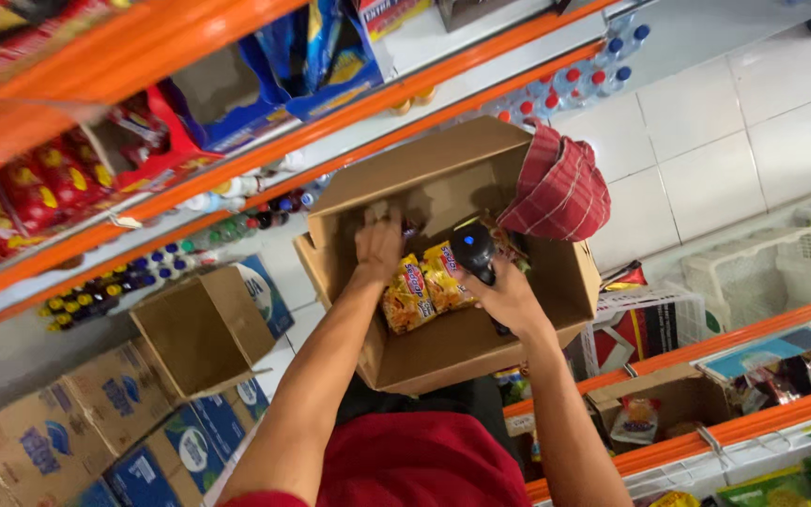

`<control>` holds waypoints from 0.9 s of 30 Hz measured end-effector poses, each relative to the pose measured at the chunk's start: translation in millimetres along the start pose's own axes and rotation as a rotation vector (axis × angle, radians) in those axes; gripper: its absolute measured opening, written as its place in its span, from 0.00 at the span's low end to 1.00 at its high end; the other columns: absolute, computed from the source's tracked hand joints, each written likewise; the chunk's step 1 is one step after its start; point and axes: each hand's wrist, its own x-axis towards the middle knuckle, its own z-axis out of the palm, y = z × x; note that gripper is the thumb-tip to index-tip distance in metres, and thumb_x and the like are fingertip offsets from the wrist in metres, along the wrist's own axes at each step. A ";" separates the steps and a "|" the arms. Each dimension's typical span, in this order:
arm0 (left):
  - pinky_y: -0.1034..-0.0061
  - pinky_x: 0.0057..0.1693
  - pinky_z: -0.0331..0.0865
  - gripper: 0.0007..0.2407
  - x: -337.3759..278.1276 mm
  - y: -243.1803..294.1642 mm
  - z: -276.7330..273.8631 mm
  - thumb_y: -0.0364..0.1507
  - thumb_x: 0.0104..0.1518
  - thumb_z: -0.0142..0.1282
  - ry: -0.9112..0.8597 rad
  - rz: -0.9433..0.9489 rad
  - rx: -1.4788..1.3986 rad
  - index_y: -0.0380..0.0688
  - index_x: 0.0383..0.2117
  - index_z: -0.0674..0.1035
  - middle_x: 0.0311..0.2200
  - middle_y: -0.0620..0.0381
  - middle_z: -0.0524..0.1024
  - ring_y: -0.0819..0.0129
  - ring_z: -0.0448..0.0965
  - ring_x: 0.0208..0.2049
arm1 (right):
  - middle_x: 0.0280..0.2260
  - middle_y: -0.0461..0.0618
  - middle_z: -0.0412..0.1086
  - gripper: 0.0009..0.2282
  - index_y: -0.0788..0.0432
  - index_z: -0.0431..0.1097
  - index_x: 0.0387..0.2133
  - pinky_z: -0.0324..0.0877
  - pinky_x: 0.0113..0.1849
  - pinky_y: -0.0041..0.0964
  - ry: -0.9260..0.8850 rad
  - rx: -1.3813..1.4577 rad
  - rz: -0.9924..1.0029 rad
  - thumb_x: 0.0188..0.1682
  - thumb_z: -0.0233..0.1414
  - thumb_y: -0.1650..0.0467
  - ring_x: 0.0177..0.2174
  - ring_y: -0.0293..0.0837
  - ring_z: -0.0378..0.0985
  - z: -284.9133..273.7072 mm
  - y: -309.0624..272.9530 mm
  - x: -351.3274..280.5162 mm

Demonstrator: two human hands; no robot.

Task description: The person takes instant noodle packages from a cardboard box, scans their barcodes with a handheld scanner, and places them onto the store shelves.

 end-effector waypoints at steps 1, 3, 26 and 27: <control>0.58 0.48 0.76 0.14 -15.4 8.5 -27.5 0.25 0.57 0.58 0.055 0.047 -0.012 0.40 0.49 0.76 0.38 0.42 0.82 0.47 0.77 0.53 | 0.25 0.51 0.75 0.15 0.60 0.74 0.40 0.71 0.32 0.37 0.018 0.009 -0.006 0.46 0.61 0.62 0.25 0.41 0.77 -2.7 0.8 -6.5; 0.59 0.45 0.73 0.16 -49.2 16.1 -82.4 0.34 0.55 0.62 0.080 -0.016 -0.097 0.42 0.47 0.77 0.35 0.43 0.81 0.50 0.77 0.45 | 0.31 0.50 0.76 0.16 0.66 0.73 0.43 0.69 0.38 0.36 0.196 0.002 -0.397 0.47 0.62 0.67 0.33 0.38 0.77 -4.5 3.7 -20.6; 0.78 0.55 0.70 0.21 -278.4 -115.2 -198.6 0.34 0.66 0.57 0.346 0.305 -1.707 0.37 0.62 0.70 0.51 0.55 0.76 0.74 0.75 0.49 | 0.35 0.42 0.69 0.17 0.58 0.69 0.41 0.72 0.41 0.35 0.428 1.022 -0.520 0.40 0.63 0.81 0.38 0.38 0.74 152.4 -125.6 -175.1; 0.76 0.57 0.69 0.28 -290.0 -119.5 -200.7 0.34 0.60 0.60 0.383 0.255 -1.534 0.40 0.65 0.63 0.55 0.52 0.71 0.71 0.73 0.54 | 0.34 0.43 0.69 0.16 0.58 0.68 0.40 0.72 0.40 0.35 0.454 0.976 -0.571 0.41 0.63 0.81 0.36 0.38 0.74 163.2 -135.1 -180.0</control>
